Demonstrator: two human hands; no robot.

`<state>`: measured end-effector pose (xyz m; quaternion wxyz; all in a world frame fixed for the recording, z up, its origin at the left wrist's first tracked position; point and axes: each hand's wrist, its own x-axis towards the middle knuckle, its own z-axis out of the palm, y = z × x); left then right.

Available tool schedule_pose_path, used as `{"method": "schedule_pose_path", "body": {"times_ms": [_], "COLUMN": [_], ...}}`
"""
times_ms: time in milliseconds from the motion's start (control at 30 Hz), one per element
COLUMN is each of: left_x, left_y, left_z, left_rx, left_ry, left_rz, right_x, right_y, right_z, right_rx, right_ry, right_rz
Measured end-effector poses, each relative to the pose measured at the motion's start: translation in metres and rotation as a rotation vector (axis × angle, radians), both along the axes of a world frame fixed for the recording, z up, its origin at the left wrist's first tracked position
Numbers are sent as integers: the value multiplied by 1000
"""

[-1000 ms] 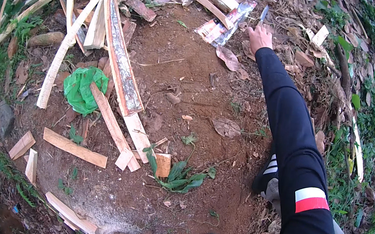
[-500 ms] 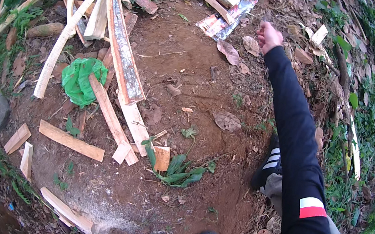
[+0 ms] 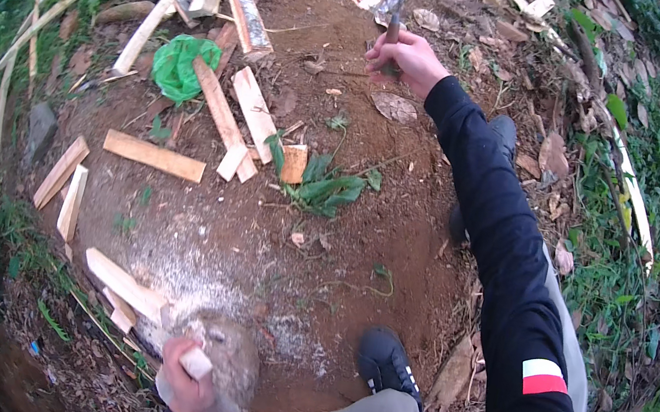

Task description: The person sits on the ground and uses a knife to carve small rectangular pieces of wood. They hold the wood in one hand and use the knife to shave off thin layers, creating wood shavings. The person occasionally pauses to inspect the carved pieces before continuing the carving process.

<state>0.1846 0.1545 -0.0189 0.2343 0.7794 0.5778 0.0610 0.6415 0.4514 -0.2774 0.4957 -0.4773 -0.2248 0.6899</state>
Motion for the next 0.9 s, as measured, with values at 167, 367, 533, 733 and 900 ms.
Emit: {"method": "schedule_pose_path", "body": {"times_ms": [167,367,533,733,900], "left_x": [3,12,7,19,6], "left_y": [-6,-13,-24,-32,-86], "left_z": [-7,2,12,-30,55], "left_rx": [63,221,463,505,592], "left_ry": [-41,-73,-75,-322,-682], "left_rz": [59,44,-2,182,407], "right_x": [33,73,46,-45,-175], "right_y": [-45,-109,-172,-205,-279], "right_z": [93,293,414,197,238], "right_rx": [153,150,163,251,391], "right_ry": [105,175,-80,-616,-1508], "right_rz": [184,497,373,278,514]}}
